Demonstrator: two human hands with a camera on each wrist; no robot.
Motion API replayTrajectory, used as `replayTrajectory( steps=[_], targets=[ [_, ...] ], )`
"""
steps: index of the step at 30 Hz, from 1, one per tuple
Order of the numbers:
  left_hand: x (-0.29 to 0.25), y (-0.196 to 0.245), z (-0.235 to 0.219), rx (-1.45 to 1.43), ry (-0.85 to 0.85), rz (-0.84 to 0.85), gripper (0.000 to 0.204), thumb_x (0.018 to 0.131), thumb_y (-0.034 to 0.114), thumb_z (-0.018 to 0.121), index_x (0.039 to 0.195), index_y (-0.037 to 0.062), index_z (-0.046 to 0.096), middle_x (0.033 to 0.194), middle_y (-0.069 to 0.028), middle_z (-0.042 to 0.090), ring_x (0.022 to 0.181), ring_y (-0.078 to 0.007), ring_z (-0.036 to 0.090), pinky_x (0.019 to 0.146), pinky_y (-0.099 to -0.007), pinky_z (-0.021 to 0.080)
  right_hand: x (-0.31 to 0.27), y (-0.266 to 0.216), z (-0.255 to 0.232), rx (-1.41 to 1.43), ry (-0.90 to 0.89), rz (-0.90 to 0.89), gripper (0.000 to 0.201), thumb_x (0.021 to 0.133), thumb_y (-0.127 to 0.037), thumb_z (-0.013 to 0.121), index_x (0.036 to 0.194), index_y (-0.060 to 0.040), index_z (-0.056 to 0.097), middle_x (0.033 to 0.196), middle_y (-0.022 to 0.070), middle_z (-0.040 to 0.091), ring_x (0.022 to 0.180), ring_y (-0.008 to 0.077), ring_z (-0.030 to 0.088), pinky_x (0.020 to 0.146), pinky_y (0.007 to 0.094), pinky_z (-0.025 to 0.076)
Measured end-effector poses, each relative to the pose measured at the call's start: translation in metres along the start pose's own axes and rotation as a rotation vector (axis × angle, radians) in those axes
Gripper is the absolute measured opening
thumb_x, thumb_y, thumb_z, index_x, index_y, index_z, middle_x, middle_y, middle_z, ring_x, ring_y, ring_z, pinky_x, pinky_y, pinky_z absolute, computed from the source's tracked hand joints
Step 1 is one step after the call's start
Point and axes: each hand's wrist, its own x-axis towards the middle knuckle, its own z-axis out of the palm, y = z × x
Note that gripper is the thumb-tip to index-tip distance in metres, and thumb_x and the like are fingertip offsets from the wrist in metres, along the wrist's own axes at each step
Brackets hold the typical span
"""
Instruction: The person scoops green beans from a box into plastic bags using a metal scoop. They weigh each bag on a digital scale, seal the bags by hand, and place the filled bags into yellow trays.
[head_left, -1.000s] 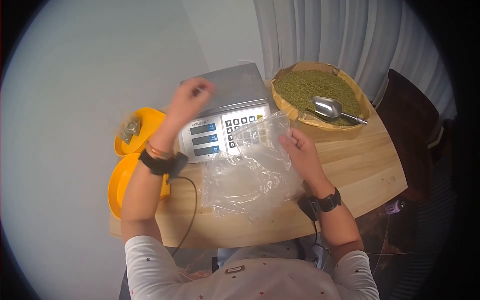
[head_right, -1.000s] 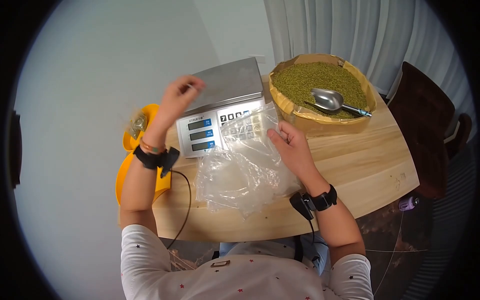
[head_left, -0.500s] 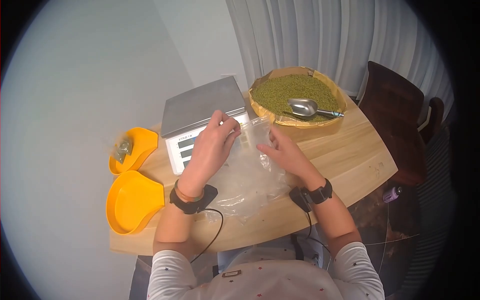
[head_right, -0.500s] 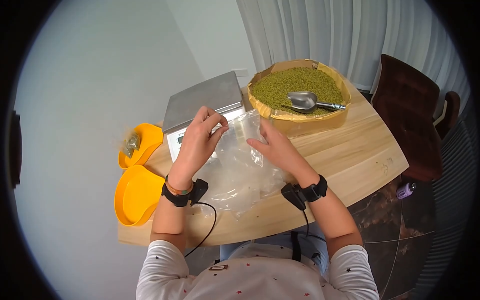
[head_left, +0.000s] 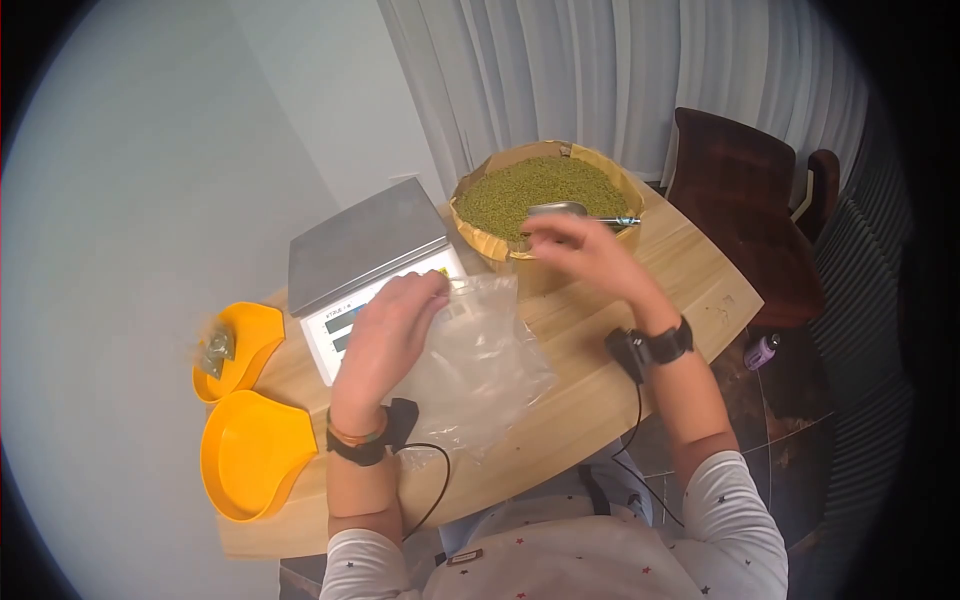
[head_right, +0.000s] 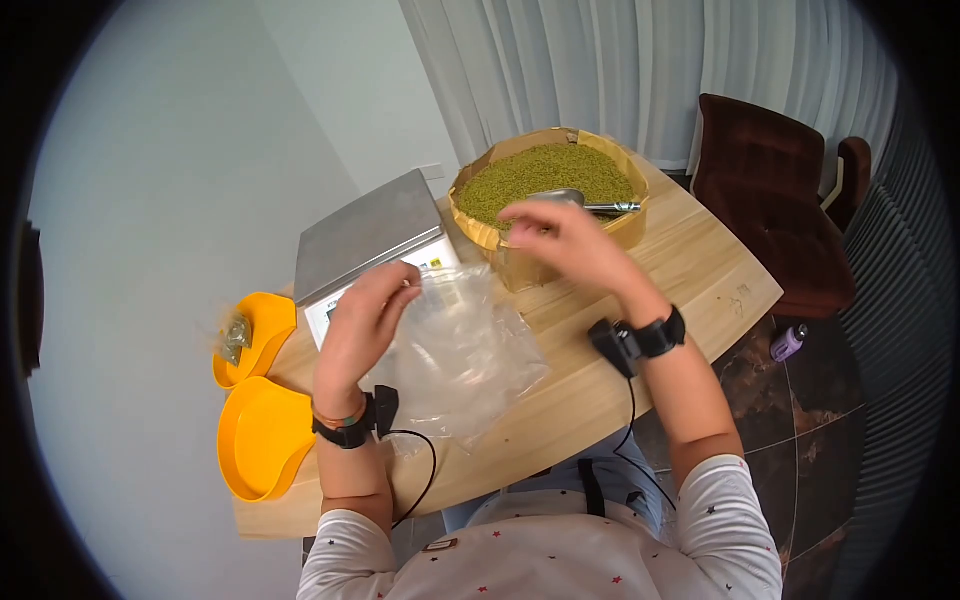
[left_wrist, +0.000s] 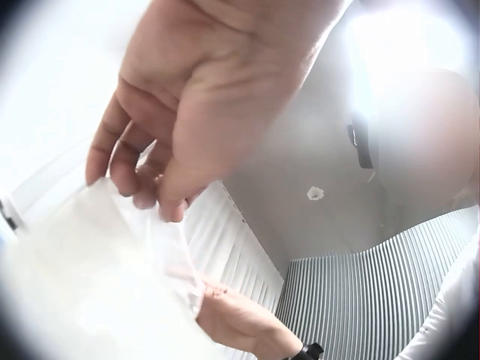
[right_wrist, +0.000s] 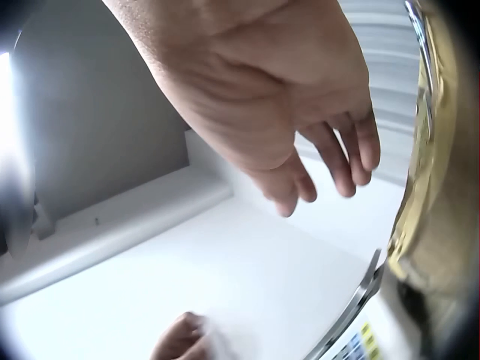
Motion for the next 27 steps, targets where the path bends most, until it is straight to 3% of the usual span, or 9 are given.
replayTrajectory(
  steps=[2, 4, 5, 7, 10, 14, 16, 20, 27],
  targets=[
    [-0.003, -0.008, -0.010, -0.003, 0.095, 0.030, 0.009, 0.091, 0.008, 0.063, 0.096, 0.0012, 0.059, 0.083, -0.0135, 0.060, 0.076, -0.0308, 0.058, 0.068, -0.0361, 0.046, 0.009, 0.015, -0.027, -0.332, 0.151, 0.008, 0.026, 0.087, -0.018, 0.070, 0.107, -0.0022, 0.068, 0.099, 0.0142, 0.068, 0.094, 0.0311, 0.061, 0.084, 0.0375, 0.049],
    [-0.007, -0.007, -0.021, -0.026, 0.111, 0.005, 0.009, 0.091, 0.008, 0.064, 0.093, 0.0002, 0.059, 0.080, -0.0118, 0.059, 0.072, -0.0275, 0.055, 0.066, -0.0343, 0.045, 0.020, 0.057, -0.059, -0.939, 0.181, -0.002, 0.028, 0.086, -0.018, 0.071, 0.111, -0.0043, 0.069, 0.105, 0.0164, 0.069, 0.094, 0.0336, 0.064, 0.082, 0.0396, 0.051],
    [-0.008, -0.004, -0.026, -0.039, 0.112, -0.025, 0.010, 0.091, 0.008, 0.065, 0.092, 0.0000, 0.059, 0.079, -0.0116, 0.058, 0.072, -0.0272, 0.055, 0.066, -0.0345, 0.045, 0.022, 0.067, -0.068, -0.942, 0.182, -0.006, 0.028, 0.086, -0.018, 0.071, 0.111, -0.0043, 0.069, 0.105, 0.0164, 0.069, 0.094, 0.0336, 0.064, 0.082, 0.0396, 0.051],
    [-0.011, -0.004, -0.032, -0.052, 0.120, -0.055, 0.010, 0.090, 0.008, 0.065, 0.091, -0.0001, 0.058, 0.078, -0.0114, 0.057, 0.072, -0.0270, 0.055, 0.065, -0.0348, 0.045, 0.028, 0.074, -0.076, -1.119, 0.059, 0.249, 0.026, 0.085, -0.016, 0.071, 0.109, -0.0065, 0.071, 0.107, 0.0165, 0.069, 0.098, 0.0370, 0.063, 0.083, 0.0426, 0.051],
    [-0.012, -0.007, -0.035, -0.078, 0.099, -0.027, 0.012, 0.090, 0.008, 0.065, 0.088, -0.0007, 0.057, 0.078, -0.0116, 0.057, 0.072, -0.0264, 0.054, 0.065, -0.0352, 0.045, 0.038, 0.075, -0.081, -1.017, -0.045, 0.411, 0.026, 0.084, -0.015, 0.071, 0.109, -0.0073, 0.073, 0.104, 0.0173, 0.071, 0.103, 0.0344, 0.065, 0.088, 0.0417, 0.049],
    [-0.012, -0.024, -0.025, -0.102, 0.009, 0.049, 0.013, 0.092, 0.009, 0.064, 0.090, -0.0009, 0.056, 0.080, -0.0138, 0.057, 0.074, -0.0304, 0.055, 0.067, -0.0369, 0.045, 0.040, 0.064, -0.080, -1.060, 0.056, 0.333, 0.022, 0.085, -0.014, 0.069, 0.106, -0.0118, 0.075, 0.101, 0.0172, 0.071, 0.103, 0.0346, 0.064, 0.090, 0.0446, 0.047],
    [-0.012, -0.030, -0.019, -0.110, -0.040, 0.074, 0.013, 0.092, 0.009, 0.064, 0.092, -0.0009, 0.056, 0.082, -0.0145, 0.058, 0.075, -0.0321, 0.056, 0.067, -0.0376, 0.046, 0.039, 0.051, -0.070, -1.228, 0.164, 0.147, 0.020, 0.082, -0.009, 0.068, 0.099, -0.0143, 0.077, 0.091, 0.0173, 0.071, 0.099, 0.0339, 0.062, 0.090, 0.0462, 0.039],
    [-0.008, -0.028, -0.009, -0.133, -0.122, 0.031, 0.014, 0.096, 0.013, 0.059, 0.096, -0.0002, 0.054, 0.085, -0.0167, 0.059, 0.078, -0.0359, 0.056, 0.070, -0.0388, 0.046, 0.046, 0.079, -0.053, -1.267, 0.132, 0.177, 0.019, 0.083, -0.011, 0.069, 0.099, -0.0148, 0.078, 0.091, 0.0173, 0.071, 0.096, 0.0335, 0.062, 0.087, 0.0447, 0.037],
    [-0.006, -0.023, -0.006, -0.131, -0.209, 0.040, 0.014, 0.098, 0.015, 0.053, 0.100, 0.0007, 0.052, 0.093, -0.0188, 0.059, 0.088, -0.0387, 0.057, 0.077, -0.0445, 0.045, 0.031, 0.099, -0.059, -0.952, 0.240, 0.299, 0.021, 0.084, -0.017, 0.072, 0.104, -0.0144, 0.076, 0.096, 0.0137, 0.072, 0.100, 0.0310, 0.064, 0.090, 0.0449, 0.037]
  ],
)
